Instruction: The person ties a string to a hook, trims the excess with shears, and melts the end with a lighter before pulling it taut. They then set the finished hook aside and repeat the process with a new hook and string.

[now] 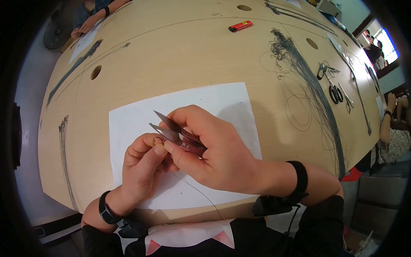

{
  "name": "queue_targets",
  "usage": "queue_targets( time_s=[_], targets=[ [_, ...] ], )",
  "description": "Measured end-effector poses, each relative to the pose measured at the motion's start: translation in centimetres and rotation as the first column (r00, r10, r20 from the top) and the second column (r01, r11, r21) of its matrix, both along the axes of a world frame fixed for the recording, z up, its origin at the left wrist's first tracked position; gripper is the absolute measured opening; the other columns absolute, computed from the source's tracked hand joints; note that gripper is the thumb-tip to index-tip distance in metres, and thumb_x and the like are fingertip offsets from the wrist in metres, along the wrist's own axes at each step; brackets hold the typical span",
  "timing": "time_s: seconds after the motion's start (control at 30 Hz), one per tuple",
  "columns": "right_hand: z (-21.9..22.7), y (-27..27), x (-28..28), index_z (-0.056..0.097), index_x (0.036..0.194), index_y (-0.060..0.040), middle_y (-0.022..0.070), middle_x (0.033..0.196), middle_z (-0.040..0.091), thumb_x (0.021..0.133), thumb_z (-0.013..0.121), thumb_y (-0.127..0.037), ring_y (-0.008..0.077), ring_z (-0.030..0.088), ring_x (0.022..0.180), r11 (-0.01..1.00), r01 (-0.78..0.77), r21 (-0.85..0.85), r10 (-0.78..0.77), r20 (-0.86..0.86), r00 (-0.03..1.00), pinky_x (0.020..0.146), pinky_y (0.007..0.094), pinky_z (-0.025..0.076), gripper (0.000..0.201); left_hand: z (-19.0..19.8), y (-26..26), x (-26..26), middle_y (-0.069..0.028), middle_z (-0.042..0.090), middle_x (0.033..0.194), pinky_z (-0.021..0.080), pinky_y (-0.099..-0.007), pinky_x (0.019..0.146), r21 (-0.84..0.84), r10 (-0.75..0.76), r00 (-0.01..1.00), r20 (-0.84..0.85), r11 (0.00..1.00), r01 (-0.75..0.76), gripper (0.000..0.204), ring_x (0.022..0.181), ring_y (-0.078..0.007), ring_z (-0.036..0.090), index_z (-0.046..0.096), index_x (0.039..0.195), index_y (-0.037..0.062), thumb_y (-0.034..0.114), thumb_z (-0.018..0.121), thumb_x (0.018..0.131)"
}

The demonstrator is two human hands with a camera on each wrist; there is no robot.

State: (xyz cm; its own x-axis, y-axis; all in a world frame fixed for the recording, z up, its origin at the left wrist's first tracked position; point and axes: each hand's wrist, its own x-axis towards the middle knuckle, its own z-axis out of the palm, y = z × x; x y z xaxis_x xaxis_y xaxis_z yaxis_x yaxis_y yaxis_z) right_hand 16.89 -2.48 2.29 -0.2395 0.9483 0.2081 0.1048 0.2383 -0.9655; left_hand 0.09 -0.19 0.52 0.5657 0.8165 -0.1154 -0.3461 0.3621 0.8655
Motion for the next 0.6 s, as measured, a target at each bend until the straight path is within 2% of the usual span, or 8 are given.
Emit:
queue_targets(
  time_s=[0.1, 0.2, 0.27, 0.4, 0.47, 0.6],
  targets=[
    [-0.3, 0.0, 0.0, 0.037, 0.103, 0.0031, 0.0077, 0.092, 0.049, 0.079, 0.047, 0.004, 0.0061, 0.050, 0.073, 0.999, -0.028, -0.026, 0.027, -0.027, 0.999, 0.064, 0.0178, 0.041, 0.026, -0.1, 0.0, 0.1, -0.0073, 0.059, 0.082, 0.041, -0.0191, 0.058, -0.009, -0.005, 1.000, 0.020, 1.000, 0.005, 0.010, 0.068, -0.0095, 0.053, 0.053, 0.090, 0.0029, 0.009, 0.048, 0.083],
    [0.0, 0.2, 0.2, 0.041, 0.100, 0.0036, 0.0073, 0.086, 0.050, 0.078, 0.052, 0.000, 0.0059, 0.049, 0.070, 1.000, 0.027, 0.011, -0.027, 0.016, 0.999, 0.061, 0.0178, 0.041, 0.025, -0.1, 0.0, 0.1, -0.0082, 0.059, 0.085, 0.040, -0.0190, 0.058, 0.026, 0.024, 1.000, 0.017, 0.999, -0.025, 0.010, 0.068, -0.0094, 0.053, 0.053, 0.090, 0.0031, 0.010, 0.048, 0.084],
    [1.0, 0.4, 0.5, 0.046, 0.096, 0.0039, 0.0075, 0.081, 0.051, 0.077, 0.056, -0.005, 0.0075, 0.049, 0.065, 0.983, 0.021, 0.181, -0.073, 0.286, 0.955, 0.057, 0.0185, 0.041, 0.024, -0.1, 0.2, -0.2, -0.0085, 0.058, 0.088, 0.040, -0.0190, 0.058, 0.026, 0.104, 0.994, 0.027, 0.994, -0.105, 0.010, 0.068, -0.0094, 0.053, 0.053, 0.091, 0.0040, 0.010, 0.049, 0.083],
    [1.1, 0.3, 0.1, 0.049, 0.094, 0.0038, 0.0080, 0.076, 0.050, 0.076, 0.059, -0.010, 0.0103, 0.049, 0.062, 0.983, 0.024, 0.184, -0.086, 0.341, 0.936, 0.054, 0.0202, 0.041, 0.025, 0.0, 0.3, 0.0, -0.0079, 0.058, 0.090, 0.039, -0.0189, 0.058, 0.070, 0.187, 0.982, 0.022, 0.980, -0.188, 0.010, 0.069, -0.0090, 0.053, 0.053, 0.091, 0.0050, 0.011, 0.049, 0.083],
    [0.5, 0.2, -0.3, 0.046, 0.087, 0.0006, 0.0106, 0.067, 0.045, 0.076, 0.057, -0.015, 0.0226, 0.045, 0.058, 0.977, 0.044, 0.208, -0.106, 0.300, 0.948, 0.051, 0.0311, 0.038, 0.022, -0.1, 0.3, -0.1, -0.0073, 0.058, 0.091, 0.039, -0.0190, 0.058, 0.068, 0.180, 0.983, 0.044, 0.981, -0.182, 0.011, 0.069, -0.0086, 0.052, 0.053, 0.091, 0.0047, 0.012, 0.050, 0.083],
    [0.0, 0.3, -0.4, 0.046, 0.086, 0.0006, 0.0114, 0.066, 0.046, 0.076, 0.057, -0.014, 0.0253, 0.045, 0.058, 0.956, 0.051, 0.287, -0.140, 0.300, 0.944, 0.052, 0.0336, 0.037, 0.021, 0.0, 0.2, -0.1, -0.0058, 0.058, 0.087, 0.039, -0.0190, 0.057, 0.064, 0.184, 0.983, 0.008, 0.981, -0.184, 0.011, 0.068, -0.0083, 0.052, 0.053, 0.091, 0.0041, 0.011, 0.050, 0.083]
  ],
)
